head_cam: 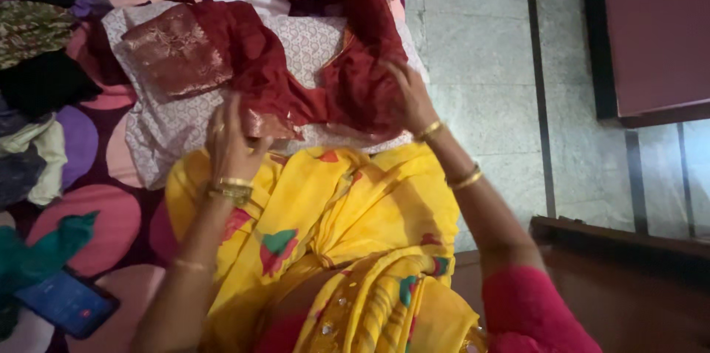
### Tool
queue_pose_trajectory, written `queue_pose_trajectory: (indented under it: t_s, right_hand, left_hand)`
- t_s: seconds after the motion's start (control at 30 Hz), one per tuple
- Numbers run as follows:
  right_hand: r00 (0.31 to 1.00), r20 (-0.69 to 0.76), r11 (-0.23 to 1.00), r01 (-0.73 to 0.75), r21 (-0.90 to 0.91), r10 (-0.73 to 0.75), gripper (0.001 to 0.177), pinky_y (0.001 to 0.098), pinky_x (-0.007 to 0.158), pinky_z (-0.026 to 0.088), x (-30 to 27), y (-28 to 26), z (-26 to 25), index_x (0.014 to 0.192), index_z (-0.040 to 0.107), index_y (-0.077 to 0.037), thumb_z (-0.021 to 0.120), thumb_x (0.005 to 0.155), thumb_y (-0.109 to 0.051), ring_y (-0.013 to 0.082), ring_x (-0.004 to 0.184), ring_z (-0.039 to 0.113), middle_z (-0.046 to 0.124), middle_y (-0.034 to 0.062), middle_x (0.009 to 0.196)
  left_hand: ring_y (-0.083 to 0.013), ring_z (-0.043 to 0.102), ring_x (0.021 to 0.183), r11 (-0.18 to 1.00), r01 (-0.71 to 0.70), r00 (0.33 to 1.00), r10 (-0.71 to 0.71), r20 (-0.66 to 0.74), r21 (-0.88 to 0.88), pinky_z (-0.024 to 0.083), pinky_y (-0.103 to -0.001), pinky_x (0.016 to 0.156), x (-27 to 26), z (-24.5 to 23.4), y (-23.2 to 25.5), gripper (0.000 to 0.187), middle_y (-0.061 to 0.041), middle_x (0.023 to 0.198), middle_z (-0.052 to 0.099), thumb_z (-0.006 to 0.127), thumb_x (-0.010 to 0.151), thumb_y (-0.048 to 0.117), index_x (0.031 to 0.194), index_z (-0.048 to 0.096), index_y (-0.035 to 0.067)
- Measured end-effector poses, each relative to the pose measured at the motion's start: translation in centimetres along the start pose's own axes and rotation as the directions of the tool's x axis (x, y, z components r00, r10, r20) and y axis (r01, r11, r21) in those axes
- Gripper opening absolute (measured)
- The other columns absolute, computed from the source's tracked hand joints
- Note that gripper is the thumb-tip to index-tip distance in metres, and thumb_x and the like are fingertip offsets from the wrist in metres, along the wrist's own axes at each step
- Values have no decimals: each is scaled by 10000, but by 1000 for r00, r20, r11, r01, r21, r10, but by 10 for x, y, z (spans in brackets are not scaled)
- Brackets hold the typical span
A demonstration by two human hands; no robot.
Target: The person folds a green blouse and then a red blouse by hand on a patterned pillow. She smooths the fabric, aligns edges, and folds each garment into a compact shape, placing the finished items on a nearby pile.
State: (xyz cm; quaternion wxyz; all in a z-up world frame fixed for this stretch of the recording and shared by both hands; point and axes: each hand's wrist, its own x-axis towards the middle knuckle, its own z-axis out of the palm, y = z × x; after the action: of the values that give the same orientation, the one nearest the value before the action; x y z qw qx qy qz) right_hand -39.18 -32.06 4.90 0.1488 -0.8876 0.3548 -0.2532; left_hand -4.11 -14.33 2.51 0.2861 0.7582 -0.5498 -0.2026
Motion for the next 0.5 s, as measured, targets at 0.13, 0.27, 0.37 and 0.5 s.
queue_pose_trajectory:
  t_s: [0.13,0.27,0.37,0.5]
  right_hand:
    - [980,-52,976,-187,107,194,975,482,1155,376,-73,10,24,1546,368,-53,907,748,-212,452,1392,416,412,263,1518]
    - [973,-153,983,-163,83,174,1031,504,1121,413,-108,40,53,1588,291,-48,827,710,-125,502,1348,447,440,281,1508]
    - [967,-183,984,-170,61,178,1000,486,999,509,-106,60,80,1584,306,-55,729,678,-41,473,1155,574,559,267,1348]
    - [874,-208,895,-409,176,440,788,416,716,508,-87,65,86,1515,489,-99,597,754,75,339,757,623,698,185,1006]
  left_hand:
    - [-428,438,1378,916,177,968,-228,106,359,298,-542,1149,-27,14,-37,1139,-263,1506,467,861,779,329,1670,185,108]
    - [-378,568,1281,881,156,935,-277,221,447,334,-582,1133,-9,42,-50,1082,-227,1348,634,812,827,548,1613,252,58]
    - [-408,604,1156,907,214,950,-280,138,364,385,-571,1023,14,60,-54,1098,-261,1280,627,827,778,586,1572,281,59]
    - [-449,643,1067,953,261,964,-265,6,154,501,-529,897,25,60,-43,735,-252,1147,694,807,792,277,1447,508,127]
